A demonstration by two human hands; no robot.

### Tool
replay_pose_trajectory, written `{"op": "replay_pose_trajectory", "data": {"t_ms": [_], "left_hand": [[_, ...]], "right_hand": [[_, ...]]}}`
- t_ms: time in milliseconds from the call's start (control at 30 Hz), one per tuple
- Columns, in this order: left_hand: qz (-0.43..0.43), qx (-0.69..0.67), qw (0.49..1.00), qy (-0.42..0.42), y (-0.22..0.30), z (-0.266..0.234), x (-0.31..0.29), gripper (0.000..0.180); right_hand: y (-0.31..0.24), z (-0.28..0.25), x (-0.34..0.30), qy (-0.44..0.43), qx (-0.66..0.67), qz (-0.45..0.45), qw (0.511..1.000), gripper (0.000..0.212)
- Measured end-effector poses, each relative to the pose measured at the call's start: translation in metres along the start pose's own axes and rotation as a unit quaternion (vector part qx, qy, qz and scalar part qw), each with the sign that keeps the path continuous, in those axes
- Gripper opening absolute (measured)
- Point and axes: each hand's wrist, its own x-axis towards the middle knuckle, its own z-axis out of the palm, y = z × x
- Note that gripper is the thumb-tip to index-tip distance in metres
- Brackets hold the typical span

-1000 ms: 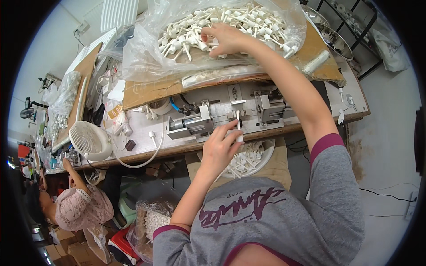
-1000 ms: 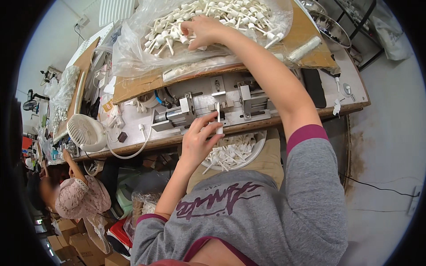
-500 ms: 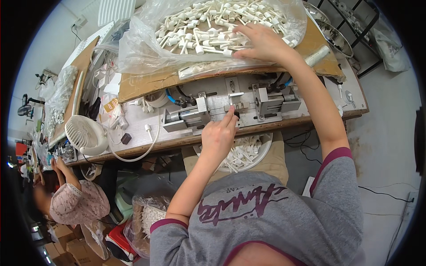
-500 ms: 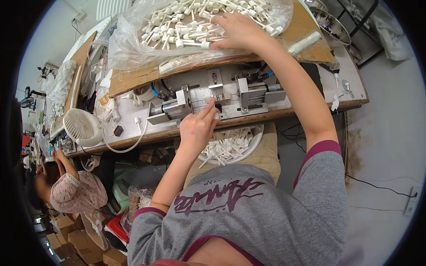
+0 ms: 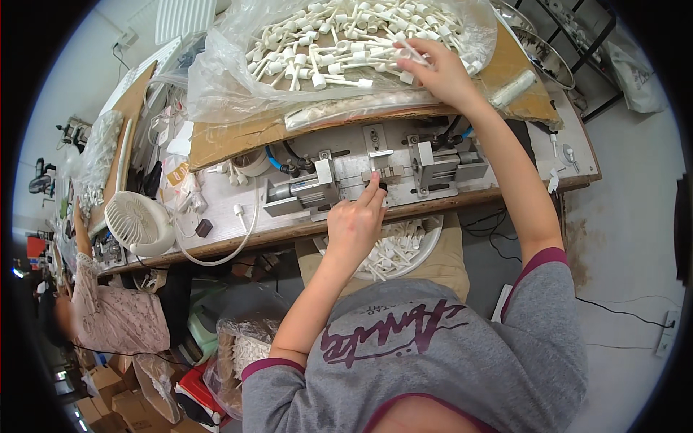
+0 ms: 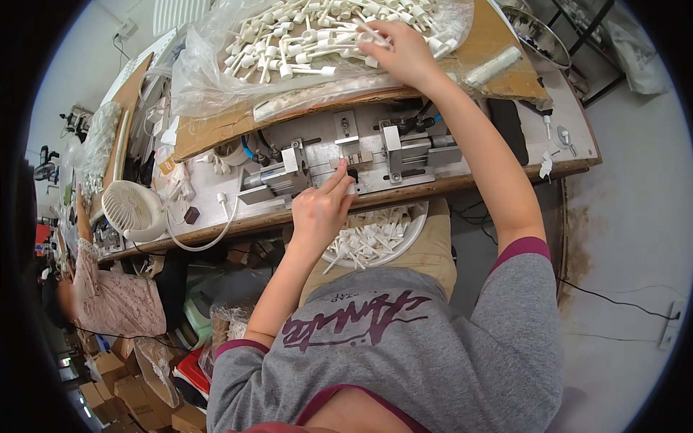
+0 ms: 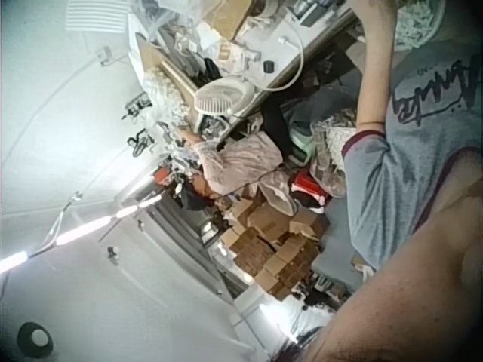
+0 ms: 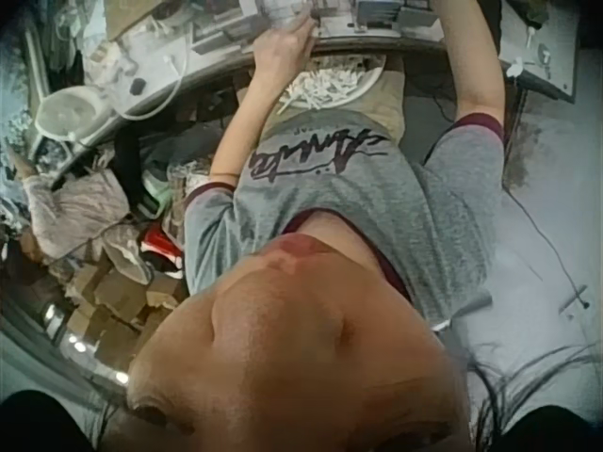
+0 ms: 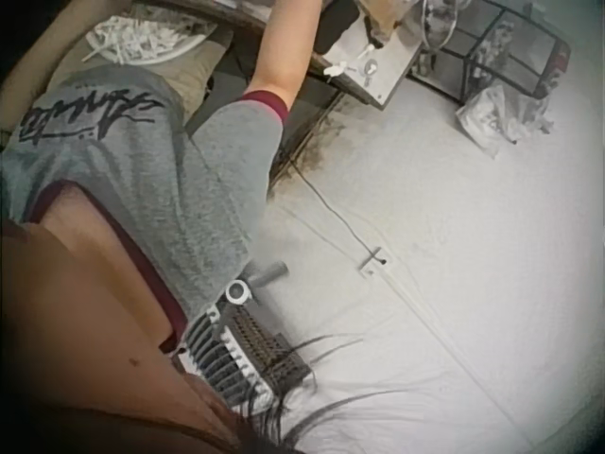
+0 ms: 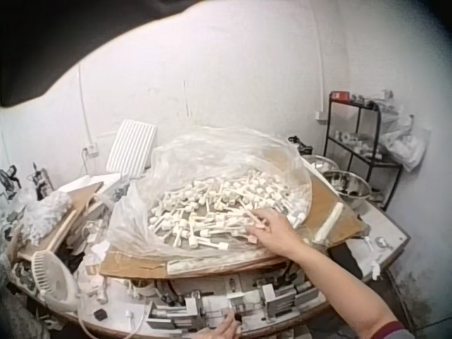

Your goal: Assembling small plastic components using a pneumatic jig at a workbench.

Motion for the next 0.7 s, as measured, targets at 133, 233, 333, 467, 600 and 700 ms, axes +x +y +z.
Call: {"op": "replay_pose_trajectory", "data": {"t_ms": [133,233,333,467,600,700], "left_hand": [[-0.004,-0.008,1.000,0.001,-0.002,0.000,-0.003,0.025],[0.003,-0.007,1.000,0.010,-0.002,0.002,-0.002,0.024],[0.005,-0.005,1.000,-0.006,-0.001,0.000,-0.002,0.025],[0.013,-0.086,0.996,-0.017,0.001,-0.010,-0.008,0.034],[-0.084,-0.259,0.962,-0.005,0.023,-0.050,0.016,0.045],[-0.080,-0.320,0.936,0.118,0.021,-0.054,0.038,0.042]], "right_hand": [[-0.008,-0.013,0.000,0.030,0.172,0.131,0.976,0.035],[-0.004,-0.025,0.003,0.044,0.218,0.160,0.962,0.030],[0.007,-0.030,0.008,0.075,0.292,0.194,0.933,0.029],[-0.002,-0.031,0.002,0.083,0.394,0.165,0.900,0.028],[-0.011,-0.026,-0.006,0.092,0.387,0.134,0.908,0.028],[-0.023,-0.018,-0.006,0.089,0.385,0.116,0.911,0.028]]}}
